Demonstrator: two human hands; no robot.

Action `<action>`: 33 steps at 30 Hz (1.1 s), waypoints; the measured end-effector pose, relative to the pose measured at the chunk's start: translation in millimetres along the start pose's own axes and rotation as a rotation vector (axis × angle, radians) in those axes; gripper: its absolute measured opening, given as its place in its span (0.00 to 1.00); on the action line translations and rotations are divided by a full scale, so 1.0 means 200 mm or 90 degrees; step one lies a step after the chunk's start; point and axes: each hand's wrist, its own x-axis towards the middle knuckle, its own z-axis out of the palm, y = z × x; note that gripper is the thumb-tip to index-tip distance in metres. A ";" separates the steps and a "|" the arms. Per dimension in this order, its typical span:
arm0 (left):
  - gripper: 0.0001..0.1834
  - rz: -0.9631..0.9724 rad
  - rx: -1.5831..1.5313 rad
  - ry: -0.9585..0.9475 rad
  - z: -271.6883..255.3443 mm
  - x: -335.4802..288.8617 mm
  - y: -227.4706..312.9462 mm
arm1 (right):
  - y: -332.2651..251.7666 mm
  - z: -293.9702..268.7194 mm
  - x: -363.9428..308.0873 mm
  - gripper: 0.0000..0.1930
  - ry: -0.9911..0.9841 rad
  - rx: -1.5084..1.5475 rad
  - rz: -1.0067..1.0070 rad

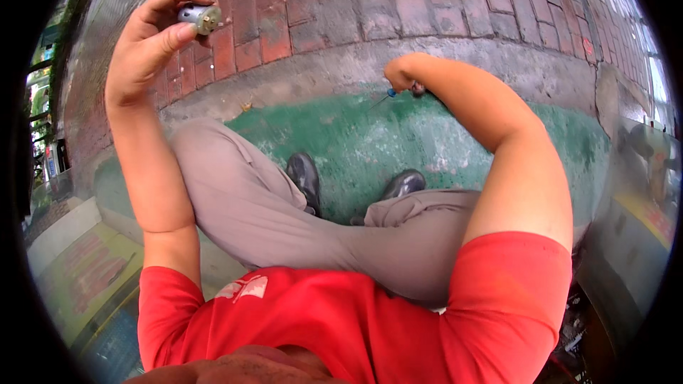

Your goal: The person disassembles a small motor using a hammer and a screwdriver while sitting on the ground. They hold the motor in their hands, strike the casing with the hammer, and use the screwdriver to pry and remove parts.

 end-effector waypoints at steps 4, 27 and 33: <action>0.19 0.053 -0.191 0.012 0.04 0.16 0.01 | 0.24 0.02 0.19 0.13 0.215 -0.094 -0.042; 0.14 0.049 -0.483 0.046 0.00 0.18 -0.02 | -0.43 -0.64 -0.75 0.10 0.635 0.854 -0.622; 0.12 0.034 -0.421 0.062 0.01 0.17 -0.04 | -0.48 -0.64 -0.98 0.11 0.679 0.869 -0.705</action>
